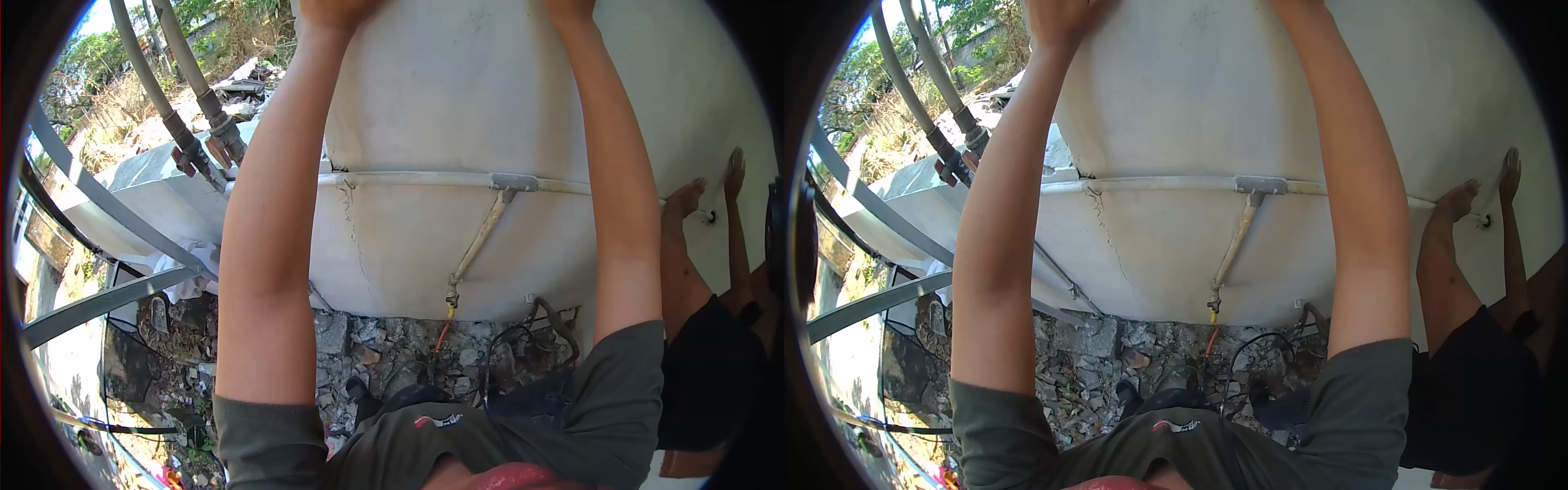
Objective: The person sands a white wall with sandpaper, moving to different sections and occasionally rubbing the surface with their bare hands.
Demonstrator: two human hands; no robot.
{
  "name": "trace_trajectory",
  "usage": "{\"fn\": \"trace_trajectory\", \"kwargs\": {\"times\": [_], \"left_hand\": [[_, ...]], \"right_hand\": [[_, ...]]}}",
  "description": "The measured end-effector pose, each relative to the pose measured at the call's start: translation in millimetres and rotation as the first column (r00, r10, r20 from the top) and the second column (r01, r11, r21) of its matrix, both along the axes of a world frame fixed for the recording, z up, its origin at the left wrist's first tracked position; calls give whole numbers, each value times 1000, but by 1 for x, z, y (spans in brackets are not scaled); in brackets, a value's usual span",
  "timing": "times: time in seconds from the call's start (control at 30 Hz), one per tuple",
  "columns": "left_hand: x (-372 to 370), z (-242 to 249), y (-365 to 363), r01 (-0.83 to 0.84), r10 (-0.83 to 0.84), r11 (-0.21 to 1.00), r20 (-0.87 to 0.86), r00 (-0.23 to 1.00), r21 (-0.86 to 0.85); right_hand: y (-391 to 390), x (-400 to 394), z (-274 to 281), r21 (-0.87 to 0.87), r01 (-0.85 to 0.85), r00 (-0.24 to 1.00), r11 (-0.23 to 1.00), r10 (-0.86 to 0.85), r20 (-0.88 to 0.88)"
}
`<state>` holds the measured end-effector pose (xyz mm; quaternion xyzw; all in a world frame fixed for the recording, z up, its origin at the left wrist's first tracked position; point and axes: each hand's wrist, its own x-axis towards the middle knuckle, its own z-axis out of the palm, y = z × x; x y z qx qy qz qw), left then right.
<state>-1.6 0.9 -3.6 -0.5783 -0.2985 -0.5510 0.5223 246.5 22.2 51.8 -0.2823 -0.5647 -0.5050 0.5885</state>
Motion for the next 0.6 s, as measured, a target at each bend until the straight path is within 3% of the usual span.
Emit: {"fn": "trace_trajectory", "kwargs": {"times": [0.17,0.23,0.33,0.4,0.47,0.6], "left_hand": [[1,2,-2,21,-21,1000,1,1000,-4],[1,2,-2,17,-17,1000,1,1000,1],[1,3,-3,18,-18,1000,-4,1000,15],[1,2,-4,-12,12,1000,1,1000,-3],[1,3,-4,-16,16,1000,2,1000,-3],[2,2,-5,-23,23,1000,4,1000,-17]], "right_hand": [[-17,-1,-103,-110,4,987,994,14,159],[-18,5,-146,-147,-140,960,979,171,222],[-26,17,-187,-247,-14,920,969,110,376],[-27,28,-189,-252,5,902,968,105,419],[-24,40,-172,-164,82,800,983,33,599],[-28,50,-114,-109,112,787,988,-21,617]]}}
